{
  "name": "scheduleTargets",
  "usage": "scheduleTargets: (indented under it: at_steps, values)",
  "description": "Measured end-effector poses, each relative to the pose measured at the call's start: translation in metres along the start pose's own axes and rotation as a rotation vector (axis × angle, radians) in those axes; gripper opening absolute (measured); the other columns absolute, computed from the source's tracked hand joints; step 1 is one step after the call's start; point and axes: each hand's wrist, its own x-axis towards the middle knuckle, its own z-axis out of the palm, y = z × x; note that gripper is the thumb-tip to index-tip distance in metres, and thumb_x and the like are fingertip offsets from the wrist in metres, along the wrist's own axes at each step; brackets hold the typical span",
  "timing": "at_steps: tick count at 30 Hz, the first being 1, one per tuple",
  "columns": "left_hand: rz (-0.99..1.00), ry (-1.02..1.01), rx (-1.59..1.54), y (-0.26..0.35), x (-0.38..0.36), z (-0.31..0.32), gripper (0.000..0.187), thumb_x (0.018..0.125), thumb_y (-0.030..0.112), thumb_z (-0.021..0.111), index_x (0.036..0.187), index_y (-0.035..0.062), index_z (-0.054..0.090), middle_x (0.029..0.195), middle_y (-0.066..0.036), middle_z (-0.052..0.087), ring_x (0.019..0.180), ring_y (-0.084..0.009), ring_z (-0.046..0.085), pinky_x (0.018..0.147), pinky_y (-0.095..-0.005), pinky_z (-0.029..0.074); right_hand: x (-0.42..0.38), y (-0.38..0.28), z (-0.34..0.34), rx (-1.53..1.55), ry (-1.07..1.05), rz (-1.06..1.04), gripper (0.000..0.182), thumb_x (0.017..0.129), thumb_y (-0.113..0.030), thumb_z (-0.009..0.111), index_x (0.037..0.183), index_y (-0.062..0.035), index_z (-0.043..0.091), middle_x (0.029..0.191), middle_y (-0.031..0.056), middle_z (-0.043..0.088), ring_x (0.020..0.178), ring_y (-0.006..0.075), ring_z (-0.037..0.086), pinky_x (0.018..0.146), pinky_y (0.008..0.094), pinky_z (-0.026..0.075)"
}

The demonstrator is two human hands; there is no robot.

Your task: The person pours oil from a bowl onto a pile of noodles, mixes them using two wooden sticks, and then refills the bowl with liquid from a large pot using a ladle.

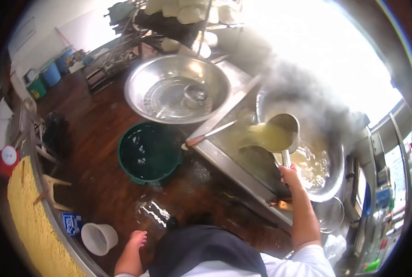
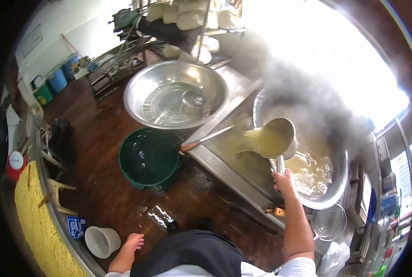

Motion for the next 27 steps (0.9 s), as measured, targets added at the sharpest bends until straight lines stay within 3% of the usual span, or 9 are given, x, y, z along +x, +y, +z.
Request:
scheduleTargets:
  at_steps: [5, 7, 8, 13, 17, 19, 20, 22, 27]
  values:
    - [-0.085, 0.023, 0.001, -0.04, 0.008, -0.019, 0.038, 0.091, 0.032, 0.066, 0.119, 0.0079, 0.06, 0.103, -0.012, 0.068, 0.088, -0.027, 0.065, 0.076, -0.0466, 0.053, 0.013, -0.012, 0.011, -0.095, 0.068, -0.071, 0.036, 0.078, -0.017, 0.072, 0.101, 0.0027, 0.052, 0.065, 0.0083, 0.059, 0.042, 0.0163, 0.054, 0.038, 0.0308, 0.043]
    - [-0.168, 0.031, 0.005, -0.05, 0.008, -0.021, 0.042, 0.091, 0.033, 0.066, 0.123, 0.007, 0.061, 0.115, -0.014, 0.067, 0.098, -0.0311, 0.065, 0.081, -0.0491, 0.053, 0.039, 0.002, 0.009, -0.316, 0.022, -0.137, 0.036, 0.078, -0.022, 0.07, 0.099, 0.0033, 0.055, 0.077, 0.0164, 0.065, 0.057, 0.0258, 0.065, 0.053, 0.0384, 0.052]
    - [-0.172, 0.036, -0.001, -0.053, 0.005, -0.021, 0.042, 0.091, 0.033, 0.066, 0.123, 0.007, 0.061, 0.115, -0.014, 0.067, 0.098, -0.0311, 0.065, 0.081, -0.0491, 0.053, 0.054, 0.009, 0.013, -0.316, 0.014, -0.14, 0.036, 0.078, -0.022, 0.07, 0.099, 0.0033, 0.055, 0.077, 0.0164, 0.065, 0.057, 0.0258, 0.065, 0.053, 0.0384, 0.052]
    - [-0.172, 0.02, 0.051, -0.047, 0.008, -0.016, 0.042, 0.091, 0.033, 0.065, 0.124, 0.0073, 0.059, 0.118, -0.013, 0.065, 0.098, -0.0307, 0.064, 0.085, -0.0523, 0.051, 0.076, 0.015, 0.017, -0.633, 0.317, -0.391, 0.048, 0.082, -0.03, 0.062, 0.122, -0.0046, 0.054, 0.111, 0.0225, 0.065, 0.106, 0.0408, 0.061, 0.093, 0.0514, 0.047]
    - [-0.087, -0.011, 0.082, -0.009, 0.005, -0.006, 0.042, 0.091, 0.033, 0.064, 0.124, 0.0081, 0.058, 0.113, -0.014, 0.066, 0.098, -0.0301, 0.064, 0.084, -0.0521, 0.051, 0.052, -0.016, -0.007, -0.756, 0.341, -0.211, 0.052, 0.084, -0.027, 0.061, 0.132, -0.0105, 0.049, 0.114, 0.0216, 0.065, 0.107, 0.0416, 0.062, 0.092, 0.0534, 0.048]
    - [-0.033, -0.008, 0.042, 0.015, 0.003, 0.0, 0.038, 0.091, 0.03, 0.064, 0.122, 0.0093, 0.059, 0.1, -0.01, 0.066, 0.087, -0.0252, 0.064, 0.073, -0.0459, 0.053, 0.052, -0.002, -0.028, -0.8, 0.393, -0.276, 0.053, 0.084, -0.027, 0.061, 0.133, -0.0103, 0.049, 0.118, 0.0212, 0.064, 0.11, 0.0422, 0.061, 0.093, 0.0538, 0.048]
    - [-0.03, -0.026, 0.078, 0.027, 0.004, 0.005, 0.038, 0.091, 0.03, 0.064, 0.122, 0.0093, 0.059, 0.1, -0.01, 0.066, 0.087, -0.0252, 0.064, 0.073, -0.0459, 0.053, 0.045, -0.003, -0.045, -0.747, 0.327, -0.126, 0.051, 0.083, -0.026, 0.063, 0.13, -0.0087, 0.051, 0.12, 0.0214, 0.063, 0.112, 0.041, 0.061, 0.095, 0.0523, 0.048]
    - [0.013, -0.018, 0.037, 0.045, 0.003, 0.015, 0.033, 0.091, 0.028, 0.063, 0.119, 0.0106, 0.06, 0.089, -0.005, 0.064, 0.074, -0.0197, 0.062, 0.059, -0.0383, 0.051, 0.055, 0.037, -0.077, -0.754, 0.367, -0.036, 0.051, 0.083, -0.026, 0.063, 0.13, -0.0089, 0.052, 0.12, 0.0214, 0.063, 0.112, 0.0406, 0.061, 0.096, 0.0516, 0.048]
    - [0.05, 0.014, 0.106, 0.072, -0.012, 0.042, 0.028, 0.09, 0.026, 0.063, 0.115, 0.0118, 0.061, 0.085, -0.003, 0.061, 0.064, -0.0163, 0.058, 0.05, -0.0332, 0.046, 0.071, 0.127, -0.175, -0.757, 0.498, 0.235, 0.053, 0.079, -0.024, 0.065, 0.129, -0.0073, 0.057, 0.12, 0.0212, 0.066, 0.111, 0.0391, 0.063, 0.096, 0.0473, 0.049]
